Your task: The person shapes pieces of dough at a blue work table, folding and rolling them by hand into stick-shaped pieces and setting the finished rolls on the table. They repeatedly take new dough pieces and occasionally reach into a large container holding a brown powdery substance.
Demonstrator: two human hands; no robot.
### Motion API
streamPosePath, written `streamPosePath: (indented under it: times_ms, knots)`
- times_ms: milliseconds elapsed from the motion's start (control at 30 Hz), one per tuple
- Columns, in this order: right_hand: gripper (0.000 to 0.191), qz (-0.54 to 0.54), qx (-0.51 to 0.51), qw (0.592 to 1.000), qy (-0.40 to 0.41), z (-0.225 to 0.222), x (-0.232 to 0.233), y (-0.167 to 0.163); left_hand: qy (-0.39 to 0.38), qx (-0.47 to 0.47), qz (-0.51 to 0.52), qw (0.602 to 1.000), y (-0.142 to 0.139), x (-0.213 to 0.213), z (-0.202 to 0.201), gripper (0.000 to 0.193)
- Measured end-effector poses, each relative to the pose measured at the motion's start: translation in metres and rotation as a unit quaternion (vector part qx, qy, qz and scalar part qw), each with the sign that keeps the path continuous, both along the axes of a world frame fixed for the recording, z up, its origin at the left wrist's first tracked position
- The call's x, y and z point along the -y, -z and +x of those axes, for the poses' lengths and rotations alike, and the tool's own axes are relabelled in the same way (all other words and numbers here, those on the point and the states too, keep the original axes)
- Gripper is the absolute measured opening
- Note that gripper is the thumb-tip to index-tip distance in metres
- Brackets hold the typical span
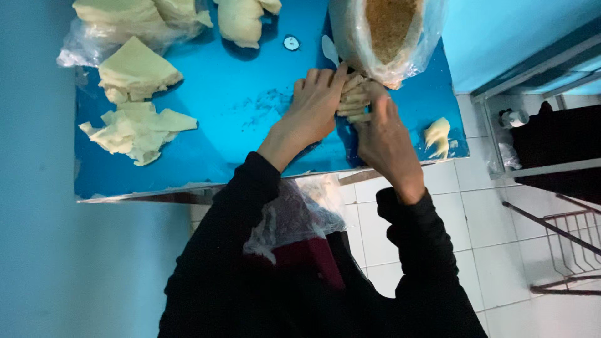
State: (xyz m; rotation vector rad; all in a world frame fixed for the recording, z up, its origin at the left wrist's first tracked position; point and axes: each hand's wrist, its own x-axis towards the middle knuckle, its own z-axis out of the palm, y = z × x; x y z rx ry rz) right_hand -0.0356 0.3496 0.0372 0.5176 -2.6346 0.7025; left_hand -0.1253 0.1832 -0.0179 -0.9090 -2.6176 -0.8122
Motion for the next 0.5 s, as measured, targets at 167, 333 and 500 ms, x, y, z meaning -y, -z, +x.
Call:
streamPosePath:
  times_ms: [167,333,500]
  knots:
    - [0.06,-0.058,0.002,0.998,0.013,-0.013,0.01,0.016,0.011,0.043,0.116,0.992,0.013,-0.012,0.002,0.075]
    - [0.055,-0.231,0.003,0.973,-0.002,-0.011,0.027,0.013,-0.015,0.109,0.247,0.963,0.014,-0.026,0.013,0.047]
    - [0.051,-0.213,-0.058,0.975,-0.019,-0.009,0.053,0.006,0.025,0.328,0.565,0.756,0.0,-0.016,0.024,0.057]
